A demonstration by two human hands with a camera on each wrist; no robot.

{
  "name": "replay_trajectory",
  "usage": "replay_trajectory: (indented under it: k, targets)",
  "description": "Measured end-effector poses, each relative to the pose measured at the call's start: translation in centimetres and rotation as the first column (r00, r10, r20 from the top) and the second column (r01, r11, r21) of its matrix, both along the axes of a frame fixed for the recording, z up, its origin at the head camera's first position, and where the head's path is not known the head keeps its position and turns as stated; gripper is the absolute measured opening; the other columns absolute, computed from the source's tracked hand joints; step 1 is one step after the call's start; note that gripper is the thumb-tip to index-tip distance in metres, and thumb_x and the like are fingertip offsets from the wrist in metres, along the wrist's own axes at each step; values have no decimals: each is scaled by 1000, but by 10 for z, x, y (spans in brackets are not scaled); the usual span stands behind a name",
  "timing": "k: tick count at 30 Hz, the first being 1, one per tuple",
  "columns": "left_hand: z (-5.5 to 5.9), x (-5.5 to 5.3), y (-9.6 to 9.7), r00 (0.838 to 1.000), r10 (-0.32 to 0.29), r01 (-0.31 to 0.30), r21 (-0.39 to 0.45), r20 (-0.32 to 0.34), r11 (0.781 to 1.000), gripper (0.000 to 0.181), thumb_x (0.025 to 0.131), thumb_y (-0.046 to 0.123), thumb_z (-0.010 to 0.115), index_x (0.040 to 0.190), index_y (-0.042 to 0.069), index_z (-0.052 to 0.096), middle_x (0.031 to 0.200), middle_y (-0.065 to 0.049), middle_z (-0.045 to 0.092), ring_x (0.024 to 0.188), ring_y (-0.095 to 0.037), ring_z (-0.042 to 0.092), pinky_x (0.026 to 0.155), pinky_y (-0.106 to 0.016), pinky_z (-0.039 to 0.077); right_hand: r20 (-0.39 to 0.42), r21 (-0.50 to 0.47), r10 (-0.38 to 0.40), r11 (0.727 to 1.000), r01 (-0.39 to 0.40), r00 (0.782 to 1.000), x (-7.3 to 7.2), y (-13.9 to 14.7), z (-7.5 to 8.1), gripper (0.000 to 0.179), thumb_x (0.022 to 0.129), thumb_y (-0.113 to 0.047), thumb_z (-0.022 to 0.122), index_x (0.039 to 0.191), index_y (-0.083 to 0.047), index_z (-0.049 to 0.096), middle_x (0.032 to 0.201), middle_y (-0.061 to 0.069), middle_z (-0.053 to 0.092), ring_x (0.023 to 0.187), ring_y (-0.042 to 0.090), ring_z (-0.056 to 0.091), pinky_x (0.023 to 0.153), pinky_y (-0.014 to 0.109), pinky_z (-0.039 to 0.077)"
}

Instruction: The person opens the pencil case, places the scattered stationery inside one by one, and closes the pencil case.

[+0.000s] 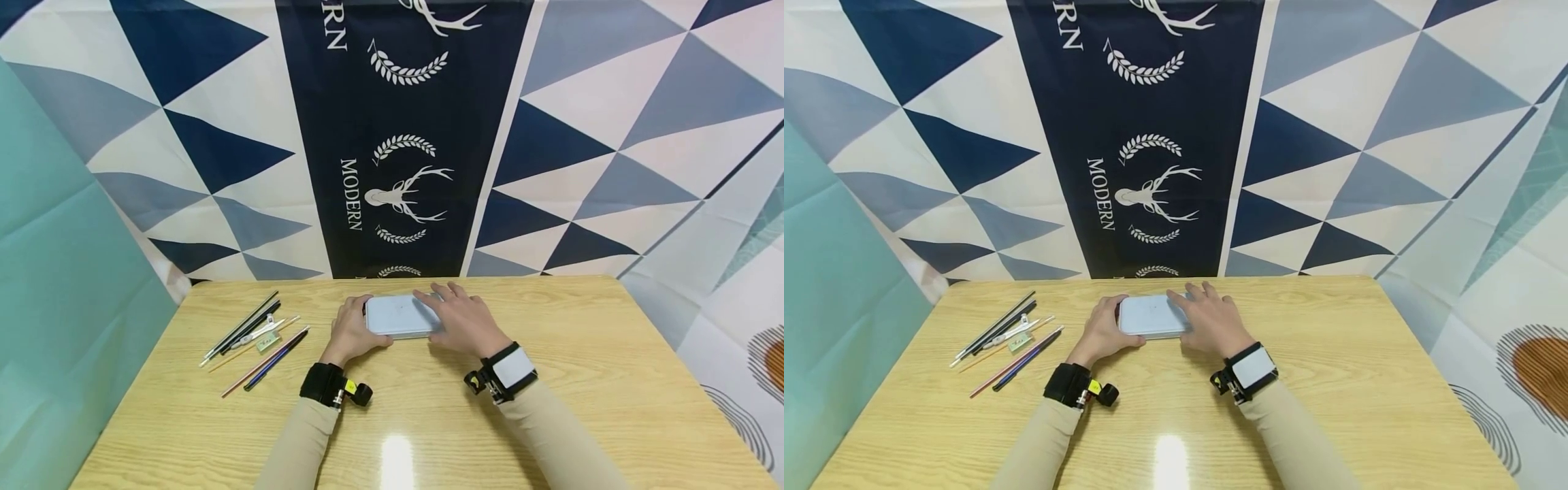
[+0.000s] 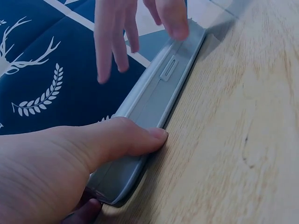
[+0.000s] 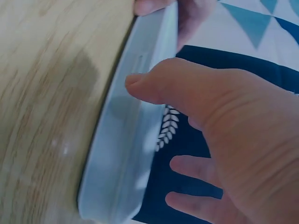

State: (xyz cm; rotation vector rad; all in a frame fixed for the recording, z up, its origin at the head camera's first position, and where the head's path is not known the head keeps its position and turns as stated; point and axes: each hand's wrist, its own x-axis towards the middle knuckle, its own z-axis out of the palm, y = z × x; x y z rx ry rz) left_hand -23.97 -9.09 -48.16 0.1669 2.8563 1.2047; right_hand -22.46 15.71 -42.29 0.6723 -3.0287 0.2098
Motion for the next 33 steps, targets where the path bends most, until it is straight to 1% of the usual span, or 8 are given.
replay_trajectory:
  k: [6, 10, 15, 18, 21, 25, 29, 33]
  targets:
    - [2, 0, 1, 1000, 10, -9, -4, 26, 1000, 105, 75, 27, 104, 165, 6, 52, 161, -22, 56, 145, -42, 53, 116, -61, 45, 31, 32, -8, 999, 7, 999, -10, -7, -7, 91, 85, -16, 87, 170, -22, 52, 172, 23, 55, 155, 56, 54, 108, 77, 57]
    - [3, 0, 4, 999, 13, -12, -17, 31, 1000, 107, 76, 29, 103, 166, 7, 50, 163, -21, 54, 146, -41, 52, 116, -60, 44, 31, 61, -8, 998, 6, 999, -11, -9, -9, 91, 86, -18, 89, 170, -17, 52, 169, 21, 58, 152, 54, 58, 103, 73, 60]
    - [4, 2, 5, 999, 18, -17, -23, 28, 1000, 108, 79, 38, 103, 166, 7, 48, 164, -20, 53, 146, -41, 50, 115, -61, 43, 12, 101, -7, 995, 5, 1000, -13, -13, -7, 88, 83, -21, 89, 164, -9, 57, 166, 20, 62, 149, 52, 62, 99, 69, 64]
    - [4, 4, 5, 999, 22, -21, -37, 27, 999, 107, 80, 40, 103, 166, 7, 48, 163, -20, 53, 144, -41, 50, 114, -60, 43, 17, 132, -1, 991, -2, 1000, -14, -18, -5, 86, 84, -24, 90, 162, -7, 59, 161, 19, 65, 143, 49, 66, 96, 65, 66]
    - [4, 3, 6, 999, 29, -27, -51, 21, 998, 107, 81, 40, 103, 166, 7, 48, 162, -19, 54, 141, -40, 51, 113, -58, 44, 13, 164, 6, 986, -8, 1000, -15, -24, -2, 87, 84, -26, 92, 162, -8, 59, 153, 18, 69, 131, 46, 71, 91, 61, 67]
    - [4, 1, 6, 999, 37, -36, -67, 13, 997, 106, 80, 40, 103, 165, 8, 48, 161, -18, 55, 138, -38, 52, 110, -56, 45, 14, 223, 16, 975, -18, 1000, -17, -36, 1, 90, 83, -22, 94, 163, -8, 57, 149, 23, 69, 117, 48, 75, 86, 60, 67]
    - [4, 3, 7, 999, 31, -30, -75, 13, 997, 107, 79, 41, 103, 165, 8, 49, 160, -18, 56, 137, -38, 52, 110, -55, 45, 39, 312, 13, 950, -24, 999, -20, -50, 2, 90, 86, -20, 91, 165, -1, 52, 153, 28, 65, 126, 48, 73, 101, 64, 64]
    - [4, 3, 8, 1000, 27, -26, -78, 9, 997, 106, 79, 40, 104, 165, 8, 49, 159, -18, 57, 136, -38, 53, 109, -55, 46, 67, 376, -32, 927, 4, 997, -20, -64, 3, 87, 90, -24, 85, 165, 2, 49, 155, 30, 61, 139, 45, 68, 116, 68, 57]
